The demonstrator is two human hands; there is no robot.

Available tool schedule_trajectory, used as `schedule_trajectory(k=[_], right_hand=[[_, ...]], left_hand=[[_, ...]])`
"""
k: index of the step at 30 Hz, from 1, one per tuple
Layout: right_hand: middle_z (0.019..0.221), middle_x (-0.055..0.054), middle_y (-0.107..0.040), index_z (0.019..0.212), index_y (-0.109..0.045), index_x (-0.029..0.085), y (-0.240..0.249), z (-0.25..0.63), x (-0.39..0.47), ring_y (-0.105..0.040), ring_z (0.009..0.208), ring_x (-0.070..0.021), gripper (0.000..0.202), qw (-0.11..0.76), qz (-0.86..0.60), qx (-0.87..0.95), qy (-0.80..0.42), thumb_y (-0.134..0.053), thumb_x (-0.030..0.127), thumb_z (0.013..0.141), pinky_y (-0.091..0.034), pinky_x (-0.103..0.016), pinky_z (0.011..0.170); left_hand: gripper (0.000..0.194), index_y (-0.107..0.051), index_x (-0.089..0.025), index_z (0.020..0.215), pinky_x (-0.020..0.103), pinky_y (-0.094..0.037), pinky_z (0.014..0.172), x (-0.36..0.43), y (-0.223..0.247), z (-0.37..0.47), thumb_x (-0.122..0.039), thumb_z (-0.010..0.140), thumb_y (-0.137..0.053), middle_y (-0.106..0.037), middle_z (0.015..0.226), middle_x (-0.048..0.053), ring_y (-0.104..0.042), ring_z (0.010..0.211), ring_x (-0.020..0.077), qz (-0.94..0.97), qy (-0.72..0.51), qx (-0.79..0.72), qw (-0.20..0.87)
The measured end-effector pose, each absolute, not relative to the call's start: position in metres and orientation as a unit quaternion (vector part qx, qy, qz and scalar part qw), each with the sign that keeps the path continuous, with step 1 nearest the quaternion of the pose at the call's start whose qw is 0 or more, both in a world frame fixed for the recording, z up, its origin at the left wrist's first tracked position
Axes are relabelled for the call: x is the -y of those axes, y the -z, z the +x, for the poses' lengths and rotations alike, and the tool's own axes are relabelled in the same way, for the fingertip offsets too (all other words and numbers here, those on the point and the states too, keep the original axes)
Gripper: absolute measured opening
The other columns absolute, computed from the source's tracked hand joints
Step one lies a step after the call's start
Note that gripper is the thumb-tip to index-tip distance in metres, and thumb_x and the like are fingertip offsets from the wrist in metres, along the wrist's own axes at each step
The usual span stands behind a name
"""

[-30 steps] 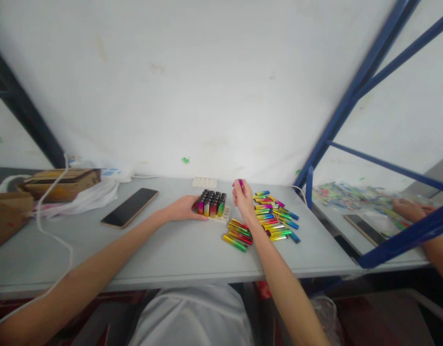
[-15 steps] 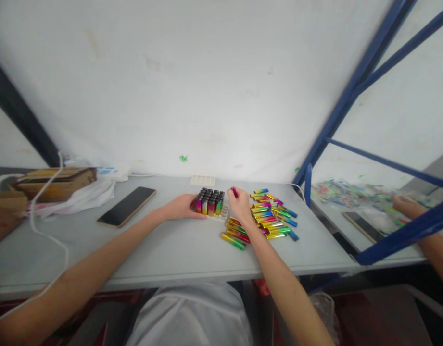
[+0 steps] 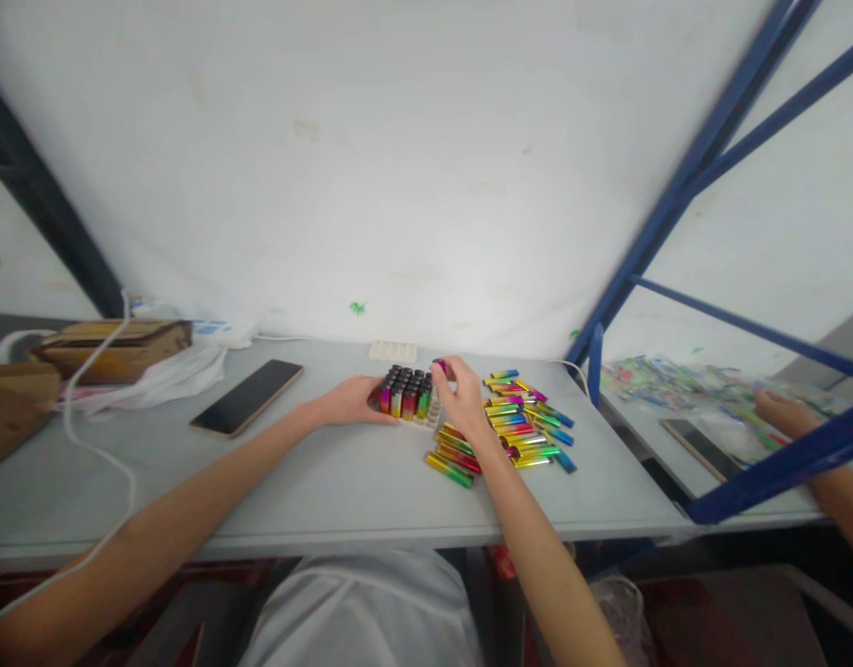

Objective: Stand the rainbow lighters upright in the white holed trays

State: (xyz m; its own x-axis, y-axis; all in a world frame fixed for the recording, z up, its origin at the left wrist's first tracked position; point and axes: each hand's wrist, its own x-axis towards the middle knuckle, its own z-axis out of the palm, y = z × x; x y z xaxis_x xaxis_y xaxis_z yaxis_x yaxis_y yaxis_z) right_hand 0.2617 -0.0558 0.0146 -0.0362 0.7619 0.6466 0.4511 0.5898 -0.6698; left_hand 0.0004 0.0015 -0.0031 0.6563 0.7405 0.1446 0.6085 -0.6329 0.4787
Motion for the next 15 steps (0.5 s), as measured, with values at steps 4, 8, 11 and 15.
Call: schedule_trajectory(k=[4,8,11,15], right_hand=[[0.084,-0.004,-0.065,0.094,-0.071,0.022,-0.019,0.262,0.059,-0.062,0.079,-0.0212,0.042,0.532,-0.393,0.744,-0.097,-0.059,0.060,0.107,-0.054,-0.036,0.078],[0.076,-0.001,-0.062,0.093,-0.074,0.021,-0.015,0.262,0.060,-0.056,0.070,-0.0193,0.037,0.487,-0.373,0.781,-0.120,-0.062,0.053,0.107,-0.049,-0.034,0.070],[0.080,-0.003,-0.064,0.097,-0.076,0.021,-0.011,0.263,0.058,-0.057,0.072,-0.0196,0.032,0.467,-0.372,0.793,-0.120,-0.067,0.050,0.105,-0.050,-0.034,0.071],[0.087,-0.004,-0.067,0.103,-0.078,0.022,-0.009,0.265,0.057,-0.058,0.075,-0.0198,0.021,0.449,-0.371,0.803,-0.124,-0.071,0.041,0.102,-0.052,-0.034,0.074]], left_hand=[[0.070,-0.072,-0.019,0.115,0.033,-0.047,0.073,-0.001,0.003,0.001,-0.076,0.076,-0.082,-0.081,0.099,0.007,-0.073,0.087,0.0298,0.888,-0.172,-0.376,0.201],[0.066,-0.072,-0.019,0.113,0.032,-0.045,0.070,0.000,0.002,0.001,-0.073,0.077,-0.082,-0.079,0.092,0.005,-0.071,0.081,0.0276,0.887,-0.165,-0.382,0.199],[0.066,-0.072,-0.019,0.115,0.032,-0.045,0.071,0.001,0.001,0.001,-0.073,0.077,-0.082,-0.080,0.096,0.006,-0.072,0.084,0.0283,0.888,-0.163,-0.385,0.193],[0.068,-0.074,-0.019,0.118,0.032,-0.047,0.074,0.002,0.001,0.001,-0.072,0.076,-0.084,-0.082,0.101,0.007,-0.073,0.088,0.0291,0.886,-0.165,-0.386,0.198]])
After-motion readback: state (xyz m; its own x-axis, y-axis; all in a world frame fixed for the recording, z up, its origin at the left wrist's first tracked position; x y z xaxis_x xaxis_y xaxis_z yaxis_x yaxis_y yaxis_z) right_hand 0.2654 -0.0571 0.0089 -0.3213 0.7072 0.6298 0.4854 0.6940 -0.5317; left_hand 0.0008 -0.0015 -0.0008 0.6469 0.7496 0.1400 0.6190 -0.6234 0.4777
